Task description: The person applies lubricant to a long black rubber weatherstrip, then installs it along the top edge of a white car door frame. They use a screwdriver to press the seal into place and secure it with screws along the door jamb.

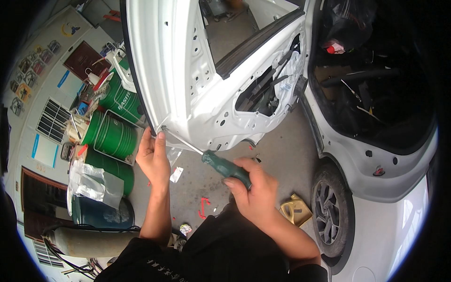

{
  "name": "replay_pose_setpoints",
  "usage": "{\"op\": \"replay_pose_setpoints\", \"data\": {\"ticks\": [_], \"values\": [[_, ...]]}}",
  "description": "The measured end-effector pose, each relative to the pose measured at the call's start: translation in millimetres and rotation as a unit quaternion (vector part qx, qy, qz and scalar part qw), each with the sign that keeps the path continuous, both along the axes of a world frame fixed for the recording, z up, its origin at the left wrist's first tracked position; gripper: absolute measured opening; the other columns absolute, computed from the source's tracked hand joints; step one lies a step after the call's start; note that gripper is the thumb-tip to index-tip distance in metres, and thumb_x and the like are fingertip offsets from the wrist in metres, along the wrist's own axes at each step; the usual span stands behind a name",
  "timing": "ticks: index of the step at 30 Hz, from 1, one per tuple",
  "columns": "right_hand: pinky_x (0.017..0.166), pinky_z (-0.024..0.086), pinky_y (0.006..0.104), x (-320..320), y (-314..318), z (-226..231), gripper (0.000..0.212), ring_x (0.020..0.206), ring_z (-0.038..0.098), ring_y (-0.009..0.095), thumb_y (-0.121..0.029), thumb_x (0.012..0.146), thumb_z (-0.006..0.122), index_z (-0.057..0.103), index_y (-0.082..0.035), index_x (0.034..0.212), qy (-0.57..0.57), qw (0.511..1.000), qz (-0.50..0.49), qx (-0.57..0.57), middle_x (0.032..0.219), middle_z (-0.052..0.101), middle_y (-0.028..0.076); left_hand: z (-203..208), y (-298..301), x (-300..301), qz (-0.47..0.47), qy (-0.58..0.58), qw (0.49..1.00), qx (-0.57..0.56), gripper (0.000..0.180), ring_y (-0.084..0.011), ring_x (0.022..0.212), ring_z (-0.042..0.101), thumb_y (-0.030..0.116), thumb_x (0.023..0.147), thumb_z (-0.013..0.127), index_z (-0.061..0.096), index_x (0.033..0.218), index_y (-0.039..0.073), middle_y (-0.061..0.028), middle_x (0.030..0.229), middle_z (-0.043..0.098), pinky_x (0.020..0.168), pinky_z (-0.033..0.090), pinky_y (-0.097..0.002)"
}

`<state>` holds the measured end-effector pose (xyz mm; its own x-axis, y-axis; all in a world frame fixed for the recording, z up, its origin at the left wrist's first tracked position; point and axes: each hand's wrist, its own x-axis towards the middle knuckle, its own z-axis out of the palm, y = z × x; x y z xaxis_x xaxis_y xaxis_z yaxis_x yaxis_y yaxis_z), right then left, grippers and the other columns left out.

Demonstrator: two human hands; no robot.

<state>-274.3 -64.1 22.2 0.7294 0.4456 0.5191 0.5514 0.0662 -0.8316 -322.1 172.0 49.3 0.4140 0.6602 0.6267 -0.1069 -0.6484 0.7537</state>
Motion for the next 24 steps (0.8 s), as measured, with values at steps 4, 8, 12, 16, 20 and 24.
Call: {"op": "replay_pose_setpoints", "data": {"ticks": [4, 8, 12, 16, 20, 24], "values": [[0.065, 0.051, 0.0322, -6, 8, 0, 0.042, 0.070, 0.065, 0.026, -0.016, 0.083, 0.069, 0.047, 0.001, 0.114, 0.047, 0.993, -0.047, 0.098, 0.085, 0.064, 0.016, 2, -2, -2, 0.008, 0.025, 0.999, -0.024, 0.033, -0.0016, 0.053, 0.032, 0.010, 0.088, 0.066, 0.060, 0.116, -0.007, 0.0070, 0.058, 0.037, 0.048, 0.025, -0.0193], [0.066, 0.050, 0.0307, 0, -5, 1, 0.038, 0.070, 0.063, 0.021, -0.018, 0.084, 0.067, 0.049, 0.000, 0.113, 0.027, 0.999, -0.018, 0.003, 0.081, 0.063, 0.014, 0, -3, -1, 0.001, 0.011, 1.000, -0.025, 0.032, -0.0029, 0.053, 0.031, 0.008, 0.087, 0.065, 0.061, 0.116, -0.005, 0.0068, 0.057, 0.036, 0.049, 0.027, -0.0206], [0.063, 0.046, 0.0262, -2, -3, -2, 0.036, 0.069, 0.058, 0.013, -0.020, 0.086, 0.066, 0.050, -0.001, 0.113, 0.142, 0.990, -0.009, 0.006, 0.079, 0.062, 0.010, 8, -8, -4, 0.012, 0.038, 0.999, -0.033, 0.031, -0.0035, 0.053, 0.032, 0.006, 0.086, 0.065, 0.062, 0.116, -0.003, 0.0057, 0.056, 0.036, 0.050, 0.029, -0.0208], [0.062, 0.045, 0.0263, -4, 6, -2, 0.038, 0.070, 0.055, 0.011, -0.023, 0.089, 0.064, 0.049, -0.002, 0.116, 0.037, 0.997, -0.027, 0.056, 0.081, 0.061, 0.010, 12, -12, -3, 0.019, 0.045, 0.998, -0.030, 0.029, -0.0036, 0.052, 0.033, 0.006, 0.086, 0.064, 0.063, 0.114, -0.002, 0.0040, 0.054, 0.036, 0.049, 0.031, -0.0212], [0.066, 0.043, 0.0264, -5, 0, -12, 0.031, 0.075, 0.050, 0.011, -0.016, 0.084, 0.068, 0.054, 0.002, 0.104, 0.170, 0.985, -0.010, -0.032, 0.085, 0.056, 0.007, 9, -9, -6, 0.012, 0.035, 0.999, -0.015, 0.026, -0.0044, 0.051, 0.033, 0.006, 0.086, 0.064, 0.064, 0.111, -0.002, 0.0019, 0.053, 0.035, 0.048, 0.031, -0.0222], [0.064, 0.045, 0.0294, 10, 8, -11, 0.032, 0.068, 0.053, 0.014, -0.024, 0.086, 0.064, 0.056, 0.003, 0.101, -0.203, 0.976, -0.070, -0.045, 0.072, 0.055, 0.005, 9, -8, -9, -0.001, 0.032, 0.999, -0.035, 0.029, -0.0036, 0.055, 0.033, 0.008, 0.087, 0.064, 0.061, 0.113, -0.004, 0.0060, 0.058, 0.036, 0.049, 0.028, -0.0220]]}}
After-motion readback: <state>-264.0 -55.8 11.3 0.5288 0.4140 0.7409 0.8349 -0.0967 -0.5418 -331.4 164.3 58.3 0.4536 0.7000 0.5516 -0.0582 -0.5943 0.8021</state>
